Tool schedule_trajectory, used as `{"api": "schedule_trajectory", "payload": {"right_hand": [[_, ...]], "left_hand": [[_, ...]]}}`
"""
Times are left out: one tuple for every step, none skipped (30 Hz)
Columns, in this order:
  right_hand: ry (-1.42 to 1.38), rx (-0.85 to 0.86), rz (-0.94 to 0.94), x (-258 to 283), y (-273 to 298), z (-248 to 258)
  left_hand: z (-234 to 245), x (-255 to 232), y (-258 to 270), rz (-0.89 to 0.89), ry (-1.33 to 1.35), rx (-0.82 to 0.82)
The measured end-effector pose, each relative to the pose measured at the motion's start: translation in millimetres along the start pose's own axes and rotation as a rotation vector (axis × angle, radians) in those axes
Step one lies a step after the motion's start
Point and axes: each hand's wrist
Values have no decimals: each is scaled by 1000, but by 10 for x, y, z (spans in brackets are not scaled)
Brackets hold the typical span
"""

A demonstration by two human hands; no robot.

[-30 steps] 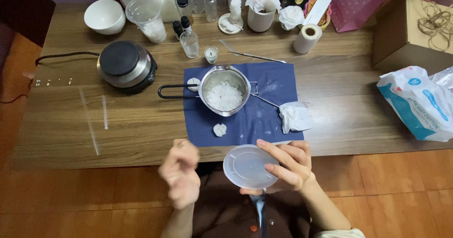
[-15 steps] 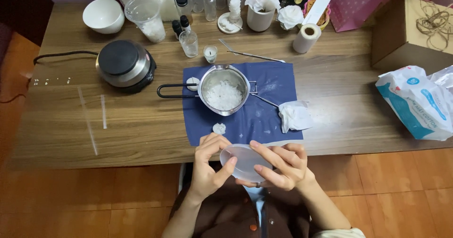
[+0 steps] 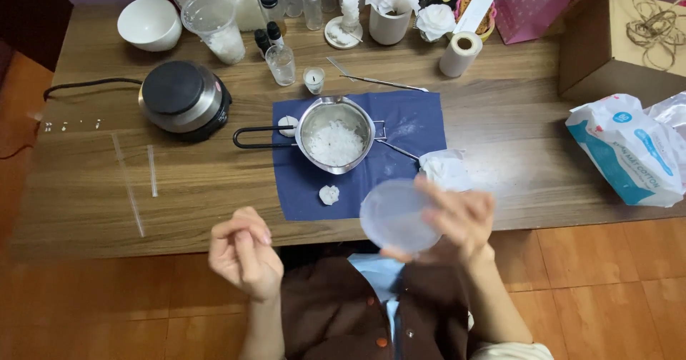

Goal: Cleaning a plastic container lid with a cloth and meticulously removing debris from small decorative wax flowers using a fine tool.

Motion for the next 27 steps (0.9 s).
{"api": "schedule_trajectory", "payload": {"right_hand": [[3, 20, -94, -81, -34, 3], [5, 40, -189, -161, -70, 6], [7, 40, -186, -282, -50, -24], [-27, 113, -371, -403, -32, -53], [-61, 187, -553, -530, -18, -84], [-59, 187, -549, -618, 54, -140], [-42, 309, -681, -701, 125, -204], [-23, 431, -813, -784, 197, -273], [-27, 436, -808, -842, 242, -313], [-34, 468, -823, -902, 289, -358], [-44, 503, -839, -951, 346, -401], [-49, 509, -836, -988, 343, -423], [-57, 529, -827, -1018, 346, -446], [-64, 549, -818, -1048, 345, -470], [-73, 554, -811, -1047, 322, -465], [-56, 640, -812, -1043, 294, -461], [-41, 724, -807, -1044, 253, -478], [-53, 727, -795, -1049, 243, -483], [-26, 748, -767, -1051, 242, -488], [1, 768, -738, -1057, 241, -493], [-14, 772, -726, -1051, 210, -493], [-10, 762, -703, -1042, 175, -494], [-6, 751, -676, -1039, 129, -507], [-20, 754, -662, -1004, 71, -511], [-29, 746, -623, -978, 3, -530], [-38, 738, -586, -953, -67, -547], [-52, 739, -569, -930, -127, -589]], "left_hand": [[59, 47, 16, -6, -90, -47], [120, 93, 30, -11, -179, -93], [156, 114, -12, -11, -177, -95], [192, 133, -55, -72, -238, -40], [226, 154, -99, -133, -300, 12], [204, 179, -138, -134, -297, 9], [192, 198, -177, -100, -392, 32], [183, 221, -217, -64, -487, 54], [161, 244, -292, -63, -490, 48], [141, 272, -368, -125, -648, 178], [128, 294, -433, -183, -807, 312], [75, 318, -534, -177, -812, 307], [30, 342, -631, -218, -942, 483], [-13, 366, -732, -257, -1067, 663], [-7, 477, -799, -251, -1075, 656], [5, 585, -871, -360, -1169, 729], [31, 686, -955, -472, -1266, 799], [72, 830, -1001, -466, -1280, 789], [117, 977, -1043, -536, -1307, 830], [165, 1125, -1087, -605, -1333, 872], [172, 1210, -1092, -597, -1350, 865], [185, 1294, -1101, -635, -1325, 869], [208, 1384, -1121, -674, -1301, 869], [205, 1401, -1106, -666, -1318, 859], [207, 1409, -1107, -684, -1294, 850], [208, 1418, -1113, -703, -1271, 842], [209, 1389, -1114, -697, -1290, 829]]}}
Point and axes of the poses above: each hand's wrist, its own y-axis away from the middle knuckle, its own z-axis out of the back of the hand, x = y × z, and after that the axes turned 8 degrees about -y, right-handed
